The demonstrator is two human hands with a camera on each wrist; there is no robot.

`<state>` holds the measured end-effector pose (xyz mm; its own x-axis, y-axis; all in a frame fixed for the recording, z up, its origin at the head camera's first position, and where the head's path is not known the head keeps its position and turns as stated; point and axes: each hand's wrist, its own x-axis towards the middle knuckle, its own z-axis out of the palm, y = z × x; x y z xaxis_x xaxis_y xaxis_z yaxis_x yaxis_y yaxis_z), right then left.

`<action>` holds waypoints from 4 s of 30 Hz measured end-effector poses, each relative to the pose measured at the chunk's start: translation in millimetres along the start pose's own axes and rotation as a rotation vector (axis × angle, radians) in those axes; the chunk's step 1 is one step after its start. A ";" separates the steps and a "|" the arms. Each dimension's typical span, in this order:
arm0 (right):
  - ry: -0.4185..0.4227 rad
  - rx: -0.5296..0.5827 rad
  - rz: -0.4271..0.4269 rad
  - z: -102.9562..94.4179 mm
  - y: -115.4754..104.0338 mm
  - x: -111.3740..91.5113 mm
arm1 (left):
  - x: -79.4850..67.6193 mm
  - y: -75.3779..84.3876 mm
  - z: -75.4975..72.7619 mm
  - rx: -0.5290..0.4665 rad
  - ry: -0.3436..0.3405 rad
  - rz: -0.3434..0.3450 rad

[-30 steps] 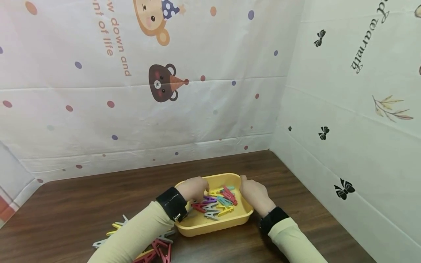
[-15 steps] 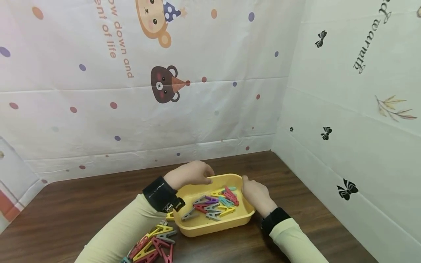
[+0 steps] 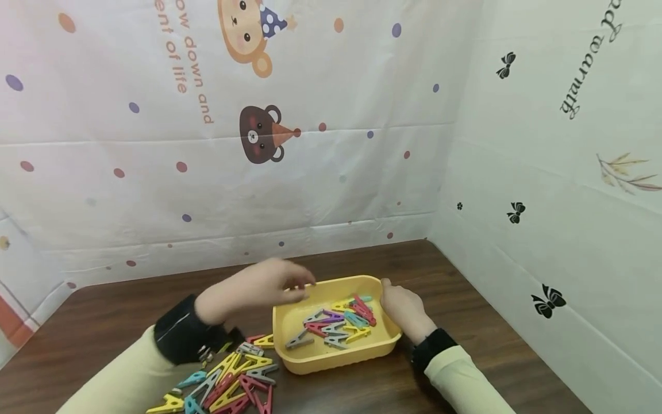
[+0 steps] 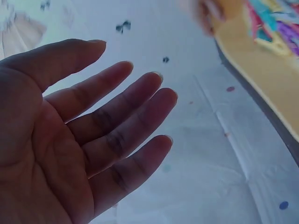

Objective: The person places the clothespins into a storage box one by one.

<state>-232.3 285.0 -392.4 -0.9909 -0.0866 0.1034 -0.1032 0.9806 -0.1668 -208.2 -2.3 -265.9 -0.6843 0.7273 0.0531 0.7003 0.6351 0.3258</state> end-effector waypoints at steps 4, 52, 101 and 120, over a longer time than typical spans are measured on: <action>0.018 -0.011 -0.014 1.7 -0.8 0.6 | -32.5 -7.9 10.6 0.076 -0.025 0.005; -0.020 -0.048 -0.038 -24.4 -10.9 25.1 | -67.3 -83.2 67.2 0.214 -0.011 -0.182; -0.049 -0.003 -0.006 -6.5 0.1 -0.1 | 70.1 -5.6 13.9 0.125 -0.083 -0.098; -0.064 -0.012 0.014 -10.7 -1.1 2.5 | 103.6 -20.4 78.6 0.440 -0.131 -0.213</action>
<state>-233.7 285.5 -381.5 -0.9957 -0.0838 0.0382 -0.0888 0.9838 -0.1557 -277.3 80.5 -341.3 -0.8099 0.5781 -0.0993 0.5864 0.8020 -0.1138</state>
